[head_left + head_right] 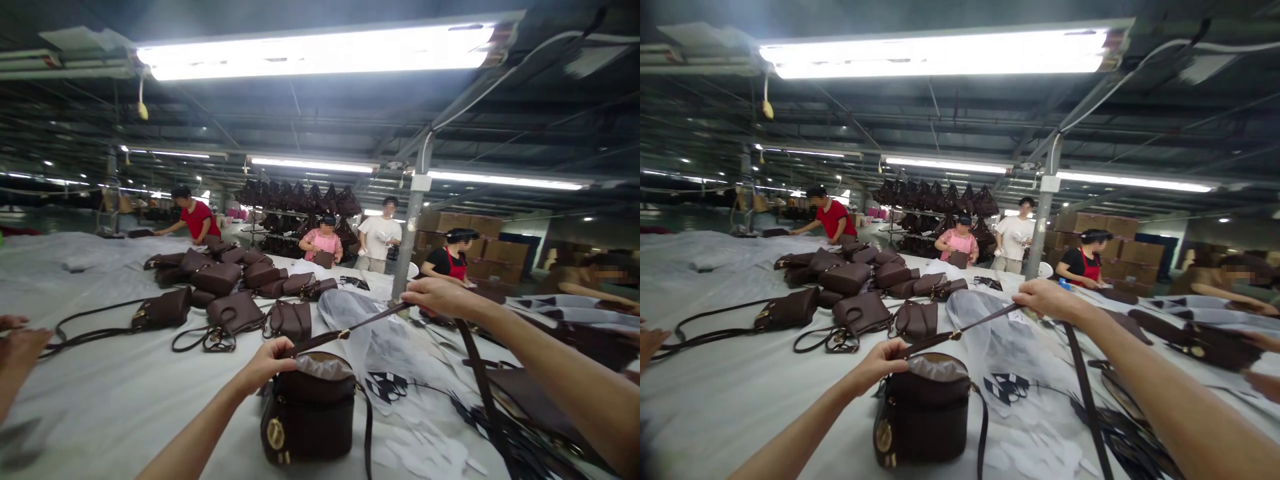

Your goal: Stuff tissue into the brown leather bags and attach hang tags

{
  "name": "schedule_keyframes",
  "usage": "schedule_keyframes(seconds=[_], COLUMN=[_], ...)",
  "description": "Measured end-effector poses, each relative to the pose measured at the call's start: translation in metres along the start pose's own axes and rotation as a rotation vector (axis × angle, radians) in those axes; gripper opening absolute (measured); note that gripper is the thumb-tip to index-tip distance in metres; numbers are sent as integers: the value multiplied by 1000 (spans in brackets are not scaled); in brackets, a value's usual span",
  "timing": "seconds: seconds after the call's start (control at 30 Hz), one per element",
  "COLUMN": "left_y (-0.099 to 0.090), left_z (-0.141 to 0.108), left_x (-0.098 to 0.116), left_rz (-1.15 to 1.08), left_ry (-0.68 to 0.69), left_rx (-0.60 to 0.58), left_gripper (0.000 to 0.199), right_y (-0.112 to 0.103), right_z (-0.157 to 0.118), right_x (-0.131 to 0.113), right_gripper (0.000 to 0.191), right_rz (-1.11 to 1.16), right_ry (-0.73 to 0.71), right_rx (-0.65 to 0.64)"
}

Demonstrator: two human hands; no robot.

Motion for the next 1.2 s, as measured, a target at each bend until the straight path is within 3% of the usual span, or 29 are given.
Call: schedule_keyframes(seconds=[0.13,0.23,0.33,0.43,0.5,0.63,0.7,0.77,0.8,0.87,1.0,1.1,1.2], left_y=[-5,19,60,81,77,48,40,41,44,51,44,19,-8], left_z=[19,36,50,55,54,58,64,70,72,75,72,63,51], left_x=[15,38,59,73,78,82,86,92,96,102,104,93,71], left_rz=[378,570,492,325,207,-85,-184,-205,-195,-177,-160,-100,-62], left_ry=[51,136,236,338,360,244,161,121,116,110,111,109,47], left_rx=[-38,-64,-18,161,198,60,-4,-60,-93,-166,-227,-192,-153], left_gripper=[13,21,46,31,17,27,33,36,36,35,28,26,21], right_y=[23,25,17,13,20,64,92,116,125,140,146,131,107], right_z=[-11,-12,-7,-3,-6,-24,-35,-45,-49,-53,-53,-54,-55], right_x=[4,-15,-35,-35,-21,14,13,-7,-21,-52,-89,-72,-30], right_gripper=[51,55,55,53,52,51,45,47,56,56,27,38,44], right_rz=[337,578,793,902,849,527,281,165,208,465,1029,1151,1315], right_ry=[72,14,-8,-6,22,126,14,-170,-236,-266,-144,-30,64], right_rx=[-228,-291,-325,-355,-398,-501,-374,-153,-67,-54,-364,-586,-603])
Point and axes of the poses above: each hand's wrist, its own z-axis towards the middle knuckle, its own y-axis out of the palm, x = y × z, the point moved 2 cm from there along z, towards the middle knuckle, and after that the axes turned 14 degrees about y, right-handed, at the moved point
